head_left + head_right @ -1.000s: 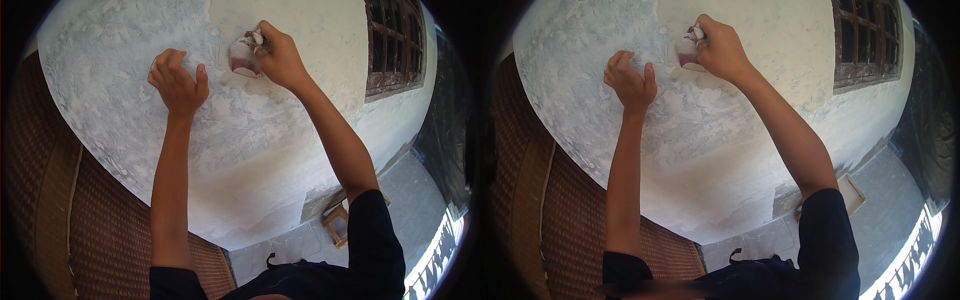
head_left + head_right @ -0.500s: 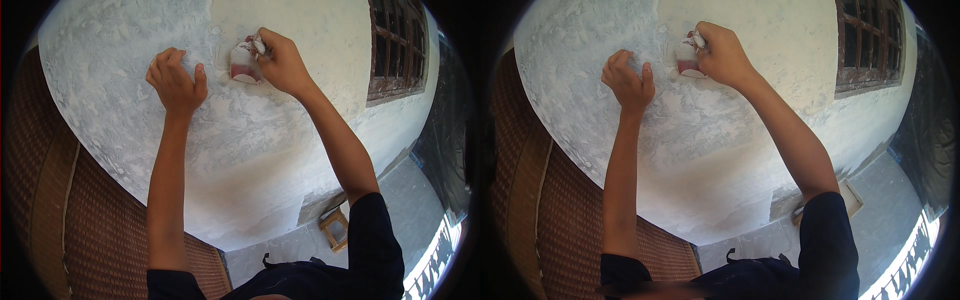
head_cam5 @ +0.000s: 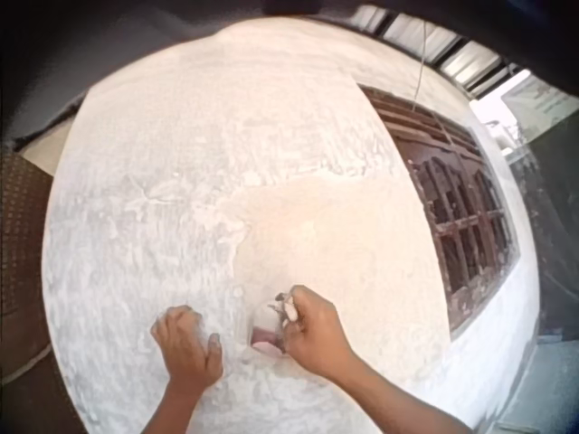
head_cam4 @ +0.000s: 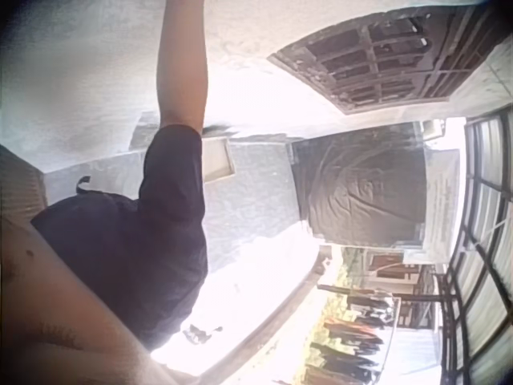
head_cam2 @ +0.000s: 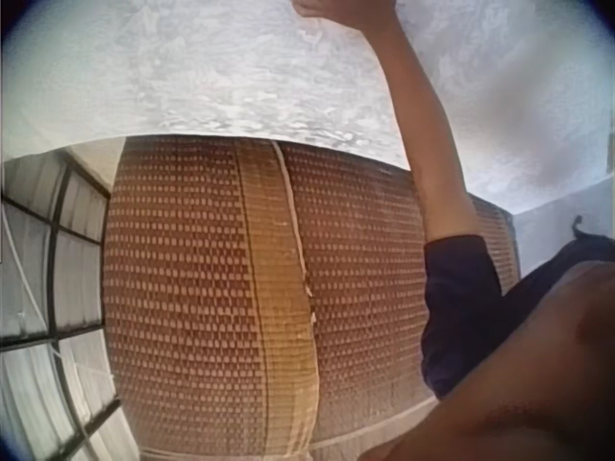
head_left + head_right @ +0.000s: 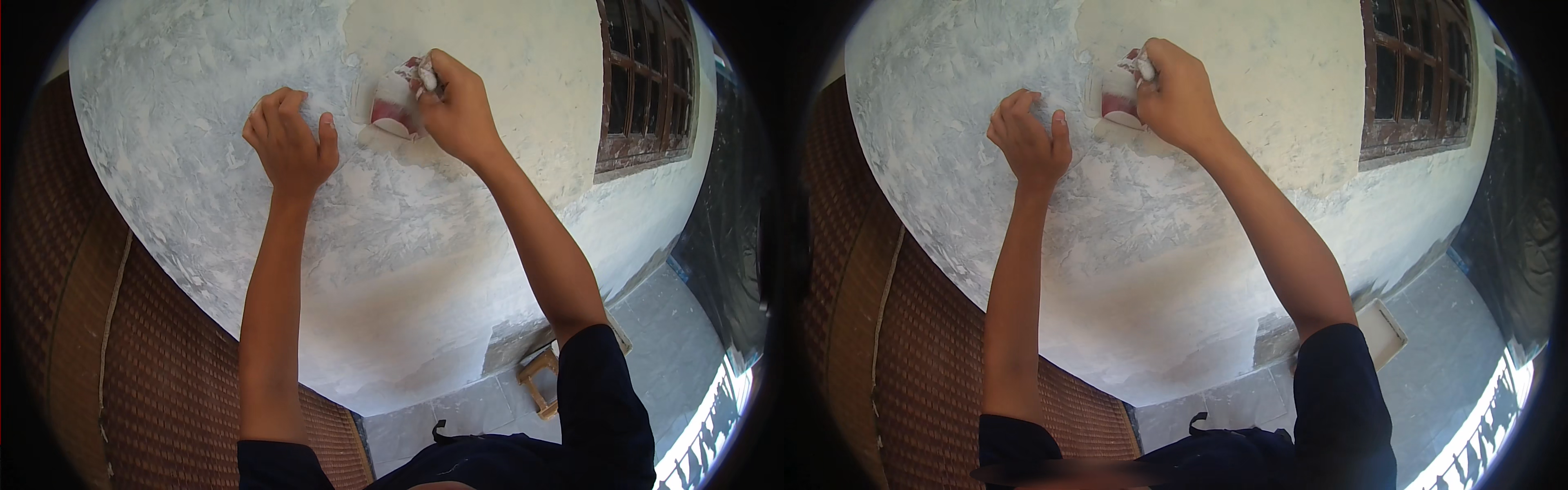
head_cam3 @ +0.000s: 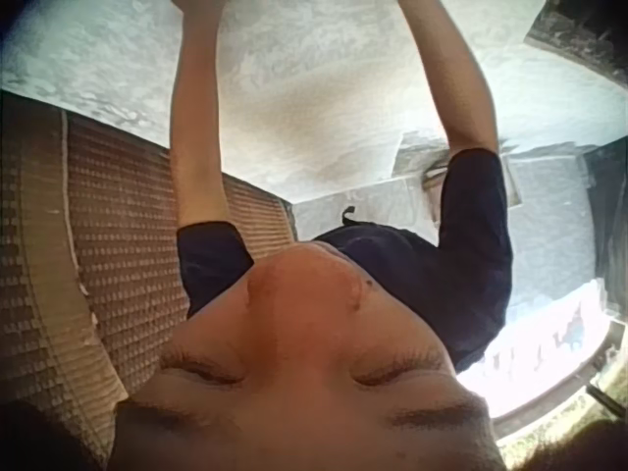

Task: The person applies a smooth layer of wall putty to a concrete wall using a putty knife, spreading the putty from a putty tray onto the wall.

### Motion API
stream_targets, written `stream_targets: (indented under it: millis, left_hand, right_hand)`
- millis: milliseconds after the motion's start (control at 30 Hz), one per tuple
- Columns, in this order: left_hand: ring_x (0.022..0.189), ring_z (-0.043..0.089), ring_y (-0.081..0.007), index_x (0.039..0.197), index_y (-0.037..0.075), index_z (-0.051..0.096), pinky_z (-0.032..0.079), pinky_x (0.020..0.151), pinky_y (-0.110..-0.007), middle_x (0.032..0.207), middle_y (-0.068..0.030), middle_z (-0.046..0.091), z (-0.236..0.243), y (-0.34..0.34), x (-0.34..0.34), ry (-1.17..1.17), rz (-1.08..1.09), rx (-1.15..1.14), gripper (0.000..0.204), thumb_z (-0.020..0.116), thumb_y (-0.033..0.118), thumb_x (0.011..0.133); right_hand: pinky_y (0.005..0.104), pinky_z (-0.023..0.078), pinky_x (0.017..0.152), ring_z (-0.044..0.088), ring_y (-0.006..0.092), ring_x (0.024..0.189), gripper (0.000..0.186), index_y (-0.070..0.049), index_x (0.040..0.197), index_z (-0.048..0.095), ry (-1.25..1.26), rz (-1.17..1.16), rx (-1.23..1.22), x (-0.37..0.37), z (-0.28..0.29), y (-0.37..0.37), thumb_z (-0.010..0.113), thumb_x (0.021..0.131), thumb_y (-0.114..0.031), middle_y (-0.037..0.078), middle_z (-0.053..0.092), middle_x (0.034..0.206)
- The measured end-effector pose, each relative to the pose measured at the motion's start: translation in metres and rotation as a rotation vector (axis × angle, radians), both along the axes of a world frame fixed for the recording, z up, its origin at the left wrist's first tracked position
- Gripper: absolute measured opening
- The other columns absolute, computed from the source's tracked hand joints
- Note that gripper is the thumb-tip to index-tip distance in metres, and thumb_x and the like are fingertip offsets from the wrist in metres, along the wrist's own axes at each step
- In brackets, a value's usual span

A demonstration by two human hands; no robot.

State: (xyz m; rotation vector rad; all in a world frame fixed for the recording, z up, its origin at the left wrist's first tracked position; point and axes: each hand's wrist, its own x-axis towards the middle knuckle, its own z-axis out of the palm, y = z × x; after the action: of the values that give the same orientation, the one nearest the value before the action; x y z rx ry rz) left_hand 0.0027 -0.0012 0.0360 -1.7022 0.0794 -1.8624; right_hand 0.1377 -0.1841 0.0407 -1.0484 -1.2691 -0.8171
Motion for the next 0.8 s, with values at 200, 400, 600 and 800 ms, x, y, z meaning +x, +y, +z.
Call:
stream_targets:
  millis: [200, 400, 600, 800]
  left_hand:
    - [0.108, 0.046, -0.0305, 0.115, 0.006, 0.048, 0.027, 0.091, -0.045, 0.112, -0.0119, 0.054, 0.0, 0.0, 0.001, -0.012, -0.003, -0.002, 0.037, 0.051, 0.033, 0.089]
    - [0.108, 0.046, -0.0302, 0.114, 0.006, 0.049, 0.027, 0.091, -0.046, 0.112, -0.0121, 0.054, 0.001, 0.0, 0.002, -0.02, -0.003, -0.011, 0.036, 0.052, 0.032, 0.089]
    - [0.108, 0.046, -0.0303, 0.114, 0.006, 0.048, 0.027, 0.091, -0.046, 0.111, -0.0121, 0.054, -0.001, -0.002, -0.001, 0.002, 0.012, -0.045, 0.035, 0.052, 0.03, 0.088]
    - [0.108, 0.046, -0.0305, 0.114, 0.006, 0.048, 0.027, 0.092, -0.046, 0.111, -0.0122, 0.054, -0.002, -0.005, -0.002, 0.0, 0.001, -0.046, 0.035, 0.052, 0.029, 0.088]
  right_hand:
    - [0.0439, 0.046, 0.066, 0.056, 0.0415, 0.074, 0.012, 0.002, 0.077, 0.048, 0.402, -0.007, -0.076, -0.001, 0.014, -0.011, 0.056, 0.069, 0.006, 0.021, 0.056, 0.078]
    - [0.0402, 0.046, 0.062, 0.056, 0.0363, 0.067, 0.009, 0.002, 0.076, 0.049, 0.133, -0.092, 0.011, 0.014, 0.003, -0.001, 0.055, 0.071, 0.006, 0.02, 0.058, 0.077]
    - [0.0393, 0.045, 0.061, 0.055, 0.0348, 0.065, 0.009, 0.001, 0.076, 0.049, 0.002, 0.004, -0.071, 0.014, -0.009, 0.004, 0.056, 0.073, 0.005, 0.019, 0.056, 0.073]
    - [0.0415, 0.045, 0.065, 0.055, 0.0383, 0.073, 0.011, 0.002, 0.078, 0.048, 0.051, 0.026, -0.041, 0.013, 0.003, 0.005, 0.056, 0.071, 0.006, 0.02, 0.056, 0.08]
